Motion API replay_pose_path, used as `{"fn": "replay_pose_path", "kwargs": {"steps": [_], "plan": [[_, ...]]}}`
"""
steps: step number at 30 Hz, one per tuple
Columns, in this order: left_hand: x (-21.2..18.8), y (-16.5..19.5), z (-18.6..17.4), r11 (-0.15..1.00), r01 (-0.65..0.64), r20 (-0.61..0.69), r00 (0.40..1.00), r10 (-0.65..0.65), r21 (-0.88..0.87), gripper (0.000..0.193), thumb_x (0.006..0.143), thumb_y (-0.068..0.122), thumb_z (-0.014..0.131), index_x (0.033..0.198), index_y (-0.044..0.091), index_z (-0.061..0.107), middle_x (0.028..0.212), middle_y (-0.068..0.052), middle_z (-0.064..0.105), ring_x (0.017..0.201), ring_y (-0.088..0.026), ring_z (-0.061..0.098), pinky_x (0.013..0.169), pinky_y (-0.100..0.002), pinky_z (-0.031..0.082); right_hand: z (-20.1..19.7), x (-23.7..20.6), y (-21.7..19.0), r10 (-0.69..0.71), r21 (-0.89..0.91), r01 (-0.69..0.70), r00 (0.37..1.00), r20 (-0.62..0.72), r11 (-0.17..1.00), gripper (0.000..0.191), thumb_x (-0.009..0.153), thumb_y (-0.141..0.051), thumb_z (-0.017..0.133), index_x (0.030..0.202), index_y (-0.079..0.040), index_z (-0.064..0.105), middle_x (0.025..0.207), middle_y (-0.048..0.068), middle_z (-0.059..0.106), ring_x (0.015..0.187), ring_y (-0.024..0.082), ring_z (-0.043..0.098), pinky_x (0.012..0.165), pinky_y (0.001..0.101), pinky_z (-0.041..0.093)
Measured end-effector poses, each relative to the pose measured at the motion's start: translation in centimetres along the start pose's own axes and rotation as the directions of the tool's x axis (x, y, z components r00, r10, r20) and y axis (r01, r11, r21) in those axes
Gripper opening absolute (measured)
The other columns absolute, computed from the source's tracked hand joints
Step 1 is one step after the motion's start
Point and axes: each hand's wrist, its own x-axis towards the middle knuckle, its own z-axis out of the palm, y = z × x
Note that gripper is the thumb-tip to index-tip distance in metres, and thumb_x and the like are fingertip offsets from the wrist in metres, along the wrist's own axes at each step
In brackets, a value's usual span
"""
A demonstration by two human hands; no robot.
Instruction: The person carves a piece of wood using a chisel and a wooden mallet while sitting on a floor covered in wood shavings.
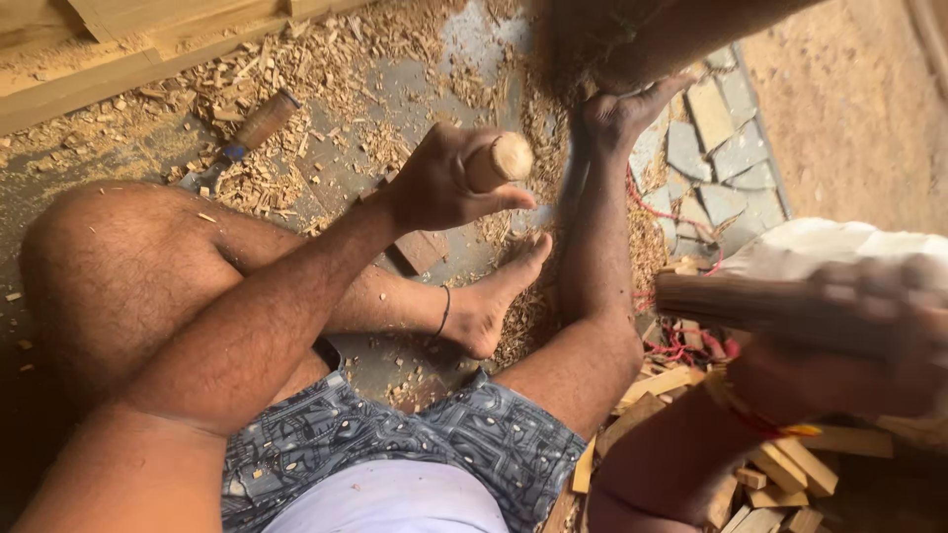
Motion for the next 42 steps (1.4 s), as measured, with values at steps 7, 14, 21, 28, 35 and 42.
{"fn": "replay_pose_path", "kwargs": {"steps": [7,14,21,28,35,42], "plan": [[-0.3,-0.2,0.5,0.993,-0.014,-0.025,1.000,0.017,0.115,0.036,0.087,0.030,0.090,0.099,0.003,0.070,0.080,-0.008,0.074,0.070,-0.015,0.072,0.061,-0.030,0.059,2.3,-4.0,5.2,0.203,-0.733,0.409,0.783,0.588,0.543,0.021,0.084,-0.007,0.074,0.099,-0.012,0.061,0.100,0.016,0.065,0.098,0.035,0.066,0.084,0.0403,0.053],[-0.9,-1.6,1.0,0.999,-0.011,0.082,0.997,0.008,0.037,0.025,0.089,0.026,0.088,0.095,0.007,0.072,0.080,-0.007,0.076,0.069,-0.013,0.075,0.062,-0.031,0.063,7.2,-0.6,5.2,0.136,-0.705,0.043,0.971,0.195,0.707,0.047,0.097,-0.032,0.061,0.133,-0.007,0.043,0.118,0.021,0.063,0.113,0.033,0.062,0.111,0.0392,0.026],[1.3,-2.7,2.4,0.992,0.115,0.097,0.988,-0.120,0.054,0.027,0.087,0.026,0.087,0.091,0.005,0.071,0.075,-0.006,0.073,0.065,-0.015,0.072,0.057,-0.032,0.059,15.4,3.5,28.7,0.151,-0.229,-0.170,0.984,-0.099,0.958,0.080,0.106,-0.055,0.052,0.163,-0.005,0.023,0.134,0.022,0.060,0.125,0.030,0.058,0.131,0.0380,0.009],[1.3,-3.4,2.6,0.984,0.147,0.124,0.980,-0.158,0.096,0.023,0.090,0.025,0.084,0.092,0.005,0.071,0.075,-0.006,0.073,0.062,-0.014,0.071,0.055,-0.030,0.059,8.9,1.4,10.8,0.381,-0.837,-0.085,0.912,0.153,0.541,0.060,0.088,-0.040,0.070,0.128,-0.006,0.040,0.112,0.018,0.062,0.101,0.032,0.063,0.098,0.0418,0.042],[-0.8,-3.1,1.2,0.863,-0.267,0.233,0.956,0.180,0.429,0.027,0.097,0.025,0.082,0.095,-0.002,0.078,0.067,-0.010,0.070,0.053,-0.020,0.065,0.051,-0.028,0.059,0.1,-3.7,3.4,0.537,-0.754,-0.311,0.841,0.065,0.579,0.020,0.082,-0.010,0.072,0.101,-0.004,0.069,0.088,0.009,0.069,0.078,0.019,0.066,0.068,0.0363,0.055],[2.2,-3.8,2.9,0.962,0.206,0.137,0.963,-0.231,0.177,0.021,0.090,0.027,0.083,0.097,0.008,0.076,0.080,-0.007,0.076,0.070,-0.015,0.075,0.065,-0.035,0.063,-10.4,6.4,1.7,-0.360,-0.971,0.211,0.919,0.159,0.108,0.051,0.104,-0.021,0.075,0.129,0.008,0.042,0.114,0.015,0.055,0.098,0.024,0.060,0.092,0.0338,0.056]]}}
